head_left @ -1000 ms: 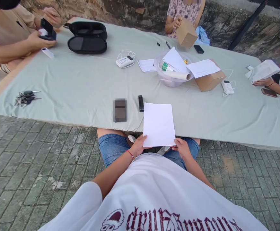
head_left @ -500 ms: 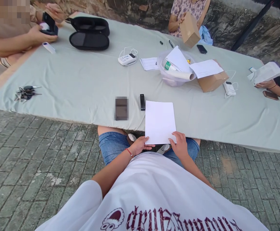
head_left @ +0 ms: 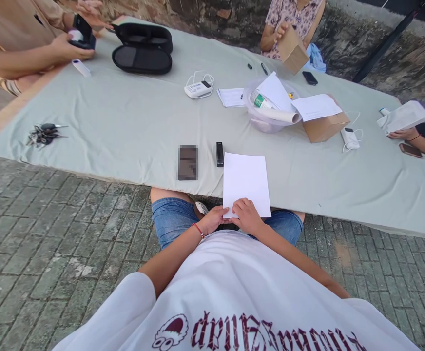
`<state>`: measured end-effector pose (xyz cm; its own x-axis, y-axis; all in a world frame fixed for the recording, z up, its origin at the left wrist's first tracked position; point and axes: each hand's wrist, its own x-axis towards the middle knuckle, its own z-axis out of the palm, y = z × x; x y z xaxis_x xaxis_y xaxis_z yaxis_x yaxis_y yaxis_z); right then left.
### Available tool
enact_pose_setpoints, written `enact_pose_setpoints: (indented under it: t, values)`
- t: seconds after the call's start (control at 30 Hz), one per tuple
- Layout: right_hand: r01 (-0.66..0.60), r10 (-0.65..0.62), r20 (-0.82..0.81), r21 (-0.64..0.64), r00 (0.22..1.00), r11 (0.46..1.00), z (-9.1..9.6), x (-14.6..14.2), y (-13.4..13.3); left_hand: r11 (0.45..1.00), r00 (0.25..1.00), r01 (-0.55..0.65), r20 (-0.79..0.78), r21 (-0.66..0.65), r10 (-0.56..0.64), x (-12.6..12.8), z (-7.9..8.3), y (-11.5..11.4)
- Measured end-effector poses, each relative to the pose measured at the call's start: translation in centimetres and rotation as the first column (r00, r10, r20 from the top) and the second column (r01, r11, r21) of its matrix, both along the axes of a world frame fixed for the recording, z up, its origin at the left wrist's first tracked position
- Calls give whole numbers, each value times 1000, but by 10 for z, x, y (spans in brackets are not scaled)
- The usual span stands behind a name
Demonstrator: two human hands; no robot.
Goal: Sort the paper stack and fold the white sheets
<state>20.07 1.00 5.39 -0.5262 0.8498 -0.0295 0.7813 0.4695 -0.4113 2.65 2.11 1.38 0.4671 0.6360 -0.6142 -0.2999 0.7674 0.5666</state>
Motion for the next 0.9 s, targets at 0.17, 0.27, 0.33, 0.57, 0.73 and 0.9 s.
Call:
enact_pose_setpoints:
  t: [0.17, 0.27, 0.33, 0.57, 0.73, 0.9]
  values:
    - [-1, 1, -9, -21, 1000, 1000, -3, -2, -3, 1000, 1000, 8, 8, -9, -8, -1, 0, 0]
    - [8, -8, -10, -17, 1000, 1000, -5, -2, -2, 1000, 1000, 5, 19, 5, -5, -1, 0, -1]
    - [19, -19, -14, -13, 1000, 1000, -6, 0, -1, 1000, 1000, -5, 30, 22, 5, 0, -1, -2]
    - [38, -40, -64, -36, 997, 999, -7, -1, 1, 999, 998, -42, 54, 10, 42, -1, -3, -4]
    - [261, -262, -235, -37, 936, 965, -5, 22, -8, 1000, 997, -1, 79, -29, 3, -5, -3, -5]
    - [723, -715, -192, -37, 672, 690, -18, 80, -30, 997, 997, 6, 77, -77, -1, -15, 0, -6]
